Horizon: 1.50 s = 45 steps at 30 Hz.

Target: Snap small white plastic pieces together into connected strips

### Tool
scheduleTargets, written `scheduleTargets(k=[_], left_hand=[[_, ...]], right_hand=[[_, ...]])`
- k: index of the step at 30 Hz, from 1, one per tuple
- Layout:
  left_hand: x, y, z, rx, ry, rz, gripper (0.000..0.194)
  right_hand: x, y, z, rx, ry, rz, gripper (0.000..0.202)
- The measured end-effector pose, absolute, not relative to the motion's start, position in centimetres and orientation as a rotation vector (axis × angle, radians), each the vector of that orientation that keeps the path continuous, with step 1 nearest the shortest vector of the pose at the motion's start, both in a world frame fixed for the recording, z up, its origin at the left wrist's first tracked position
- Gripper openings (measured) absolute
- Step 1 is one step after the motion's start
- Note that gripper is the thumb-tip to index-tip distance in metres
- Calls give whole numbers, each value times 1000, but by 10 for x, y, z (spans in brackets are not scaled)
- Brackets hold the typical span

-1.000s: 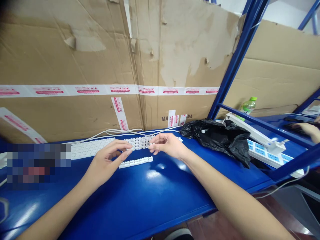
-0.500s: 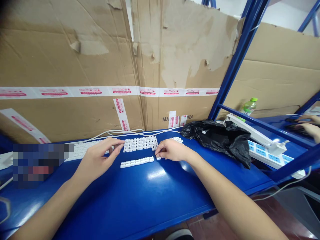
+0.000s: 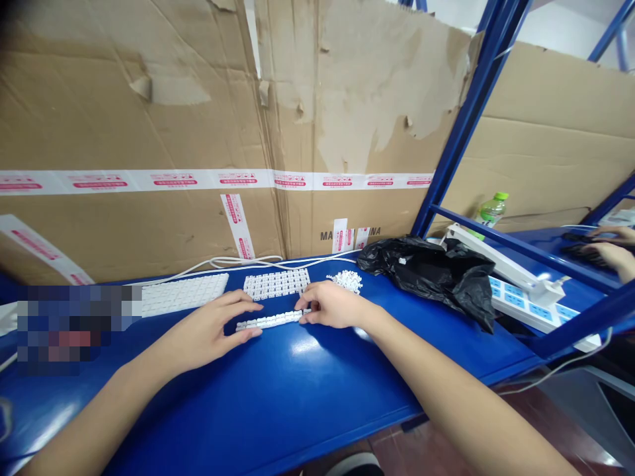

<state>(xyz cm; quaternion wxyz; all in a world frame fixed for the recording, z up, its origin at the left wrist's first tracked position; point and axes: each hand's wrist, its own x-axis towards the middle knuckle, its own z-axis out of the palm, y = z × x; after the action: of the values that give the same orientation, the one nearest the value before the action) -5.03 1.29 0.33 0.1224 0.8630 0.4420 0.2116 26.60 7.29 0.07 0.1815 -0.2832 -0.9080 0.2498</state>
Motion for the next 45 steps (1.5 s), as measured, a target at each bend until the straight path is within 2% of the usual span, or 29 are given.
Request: scheduleTargets(k=[9, 20, 30, 33, 38, 45], left_hand=[[-53, 18, 4, 2434, 1174, 592, 28], [-55, 15, 18, 2405, 1322, 353, 30], [-61, 14, 16, 2434, 1387, 314, 28], [-62, 13, 18, 2461, 1401, 323, 34], [-62, 12, 22, 2506, 1467, 412, 50], [-59, 11, 24, 2539, 1597, 642, 51]], right_hand=[[259, 69, -1, -762, -2590, 701, 15], [241, 61, -6, -784, -2592, 583, 18], [230, 62, -6, -740, -2610, 556, 19], [235, 65, -4, -711, -2563, 561, 30], [256, 76, 5, -866, -2347, 383, 20], [266, 82, 3, -932, -2452, 257, 28]])
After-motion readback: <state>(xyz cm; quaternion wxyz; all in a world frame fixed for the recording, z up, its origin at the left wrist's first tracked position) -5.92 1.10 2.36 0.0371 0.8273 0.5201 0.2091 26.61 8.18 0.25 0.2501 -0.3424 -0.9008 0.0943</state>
